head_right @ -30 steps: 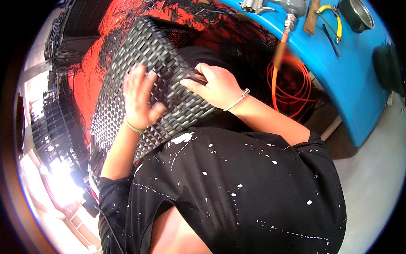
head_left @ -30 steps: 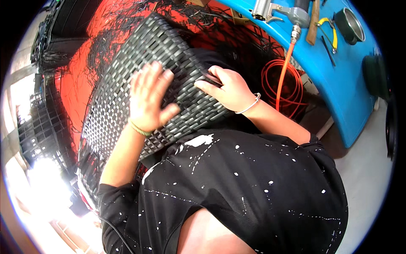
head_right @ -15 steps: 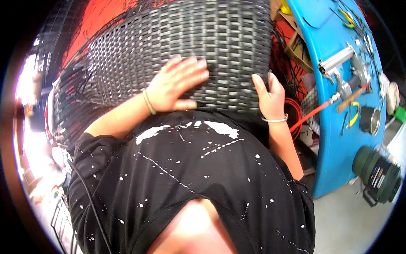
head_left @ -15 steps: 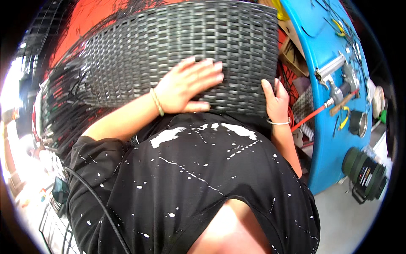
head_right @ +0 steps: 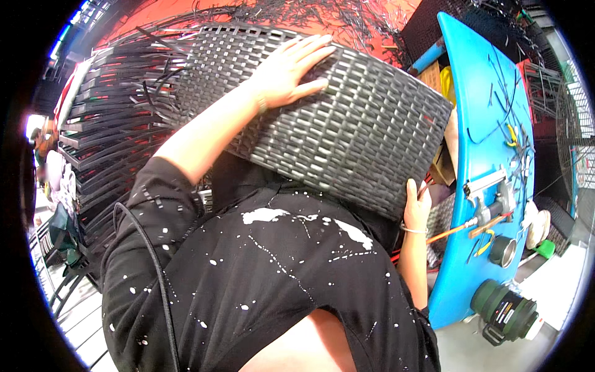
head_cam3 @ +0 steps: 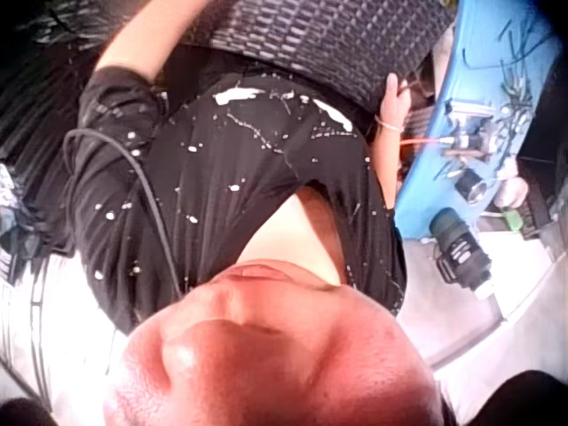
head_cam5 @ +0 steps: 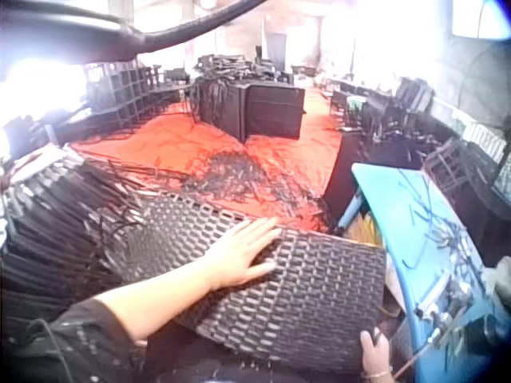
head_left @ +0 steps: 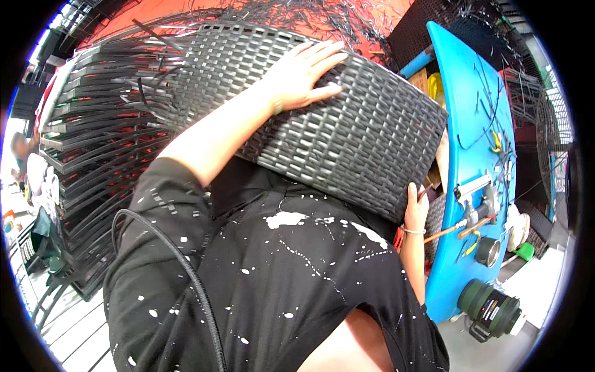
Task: The person is repairing a black woven basket by hand. They use a metal tool to tuck and secure loose strands along the basket's rim, ensuring the weave is tight and the edge is finished.
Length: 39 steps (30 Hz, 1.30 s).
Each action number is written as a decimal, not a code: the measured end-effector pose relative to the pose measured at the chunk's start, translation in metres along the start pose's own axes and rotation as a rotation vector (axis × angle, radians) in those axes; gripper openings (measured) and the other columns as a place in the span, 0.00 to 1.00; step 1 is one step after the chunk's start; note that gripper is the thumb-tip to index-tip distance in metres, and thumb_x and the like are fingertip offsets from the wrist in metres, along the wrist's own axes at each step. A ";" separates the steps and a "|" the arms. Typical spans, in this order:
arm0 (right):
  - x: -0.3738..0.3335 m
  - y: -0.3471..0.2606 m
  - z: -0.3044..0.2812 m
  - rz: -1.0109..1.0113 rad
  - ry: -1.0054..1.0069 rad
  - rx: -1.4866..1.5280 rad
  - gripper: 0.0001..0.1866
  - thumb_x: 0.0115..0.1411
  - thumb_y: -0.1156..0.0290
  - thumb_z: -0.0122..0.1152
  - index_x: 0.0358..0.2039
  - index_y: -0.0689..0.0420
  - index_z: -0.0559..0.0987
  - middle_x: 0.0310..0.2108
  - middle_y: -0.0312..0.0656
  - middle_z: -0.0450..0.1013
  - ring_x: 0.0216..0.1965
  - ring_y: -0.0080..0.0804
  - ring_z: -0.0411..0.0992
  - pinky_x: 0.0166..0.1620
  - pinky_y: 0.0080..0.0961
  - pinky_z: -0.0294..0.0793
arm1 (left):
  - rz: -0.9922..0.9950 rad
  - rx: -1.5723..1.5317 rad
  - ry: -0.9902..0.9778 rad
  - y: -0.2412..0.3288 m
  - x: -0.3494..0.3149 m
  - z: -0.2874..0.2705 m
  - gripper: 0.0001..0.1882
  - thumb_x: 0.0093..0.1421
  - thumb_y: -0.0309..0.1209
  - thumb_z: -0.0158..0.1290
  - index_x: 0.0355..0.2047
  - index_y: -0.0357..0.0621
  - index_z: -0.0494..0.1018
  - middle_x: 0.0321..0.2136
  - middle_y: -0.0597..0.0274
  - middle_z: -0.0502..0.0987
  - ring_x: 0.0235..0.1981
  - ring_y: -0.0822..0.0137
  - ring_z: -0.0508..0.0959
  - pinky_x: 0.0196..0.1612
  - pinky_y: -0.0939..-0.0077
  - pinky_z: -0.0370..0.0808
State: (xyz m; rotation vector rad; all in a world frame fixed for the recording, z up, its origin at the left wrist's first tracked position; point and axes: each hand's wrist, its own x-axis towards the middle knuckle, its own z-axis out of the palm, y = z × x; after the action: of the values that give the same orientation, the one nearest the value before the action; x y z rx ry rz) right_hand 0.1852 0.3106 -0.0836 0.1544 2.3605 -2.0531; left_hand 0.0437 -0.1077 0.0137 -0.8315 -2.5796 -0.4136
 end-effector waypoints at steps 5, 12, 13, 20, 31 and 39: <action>0.008 -0.017 -0.013 0.140 0.005 -0.004 0.20 0.69 0.65 0.56 0.57 0.64 0.72 0.53 0.41 0.73 0.52 0.28 0.71 0.57 0.28 0.68 | -0.045 -0.092 -0.312 0.010 -0.114 -0.064 0.42 0.58 0.56 0.53 0.67 0.48 0.59 0.70 0.55 0.56 0.71 0.54 0.54 0.71 0.53 0.47; 0.027 -0.023 -0.032 0.035 -0.068 -0.190 0.22 0.69 0.62 0.56 0.57 0.64 0.72 0.54 0.40 0.73 0.53 0.28 0.69 0.59 0.28 0.66 | 0.003 -0.024 -0.350 -0.030 -0.104 -0.041 0.41 0.60 0.55 0.52 0.69 0.49 0.56 0.70 0.57 0.55 0.72 0.56 0.53 0.72 0.53 0.46; 0.029 -0.021 -0.032 0.023 -0.078 -0.160 0.22 0.69 0.62 0.56 0.56 0.64 0.73 0.53 0.40 0.73 0.53 0.28 0.69 0.59 0.28 0.66 | -0.004 0.028 -0.300 -0.043 -0.093 -0.037 0.40 0.61 0.54 0.51 0.69 0.49 0.57 0.70 0.57 0.55 0.71 0.55 0.53 0.72 0.54 0.46; 0.039 -0.032 -0.022 -0.033 -0.068 -0.209 0.22 0.69 0.63 0.57 0.56 0.65 0.73 0.52 0.40 0.73 0.53 0.29 0.69 0.59 0.28 0.65 | -0.041 0.152 -0.166 -0.087 -0.061 -0.028 0.34 0.66 0.48 0.48 0.68 0.49 0.57 0.69 0.59 0.57 0.71 0.58 0.55 0.72 0.59 0.48; 0.068 -0.013 -0.065 0.079 0.061 -0.374 0.25 0.68 0.52 0.56 0.48 0.64 0.76 0.41 0.37 0.73 0.42 0.25 0.69 0.49 0.26 0.69 | -0.346 0.290 0.037 -0.130 -0.142 -0.066 0.26 0.64 0.37 0.51 0.61 0.46 0.67 0.63 0.53 0.66 0.66 0.53 0.63 0.67 0.56 0.56; 0.064 0.003 -0.085 0.145 0.185 -0.449 0.28 0.66 0.54 0.60 0.54 0.67 0.74 0.48 0.39 0.73 0.48 0.26 0.69 0.54 0.26 0.69 | -0.035 0.142 -0.178 -0.083 -0.144 -0.042 0.32 0.62 0.41 0.53 0.66 0.54 0.61 0.69 0.58 0.58 0.70 0.56 0.56 0.71 0.53 0.49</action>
State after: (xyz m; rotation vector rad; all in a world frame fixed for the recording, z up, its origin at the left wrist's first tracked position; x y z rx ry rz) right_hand 0.1269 0.3990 -0.0795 0.5076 2.7505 -1.4582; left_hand 0.1121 -0.2592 -0.0273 -0.8060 -2.7520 -0.1704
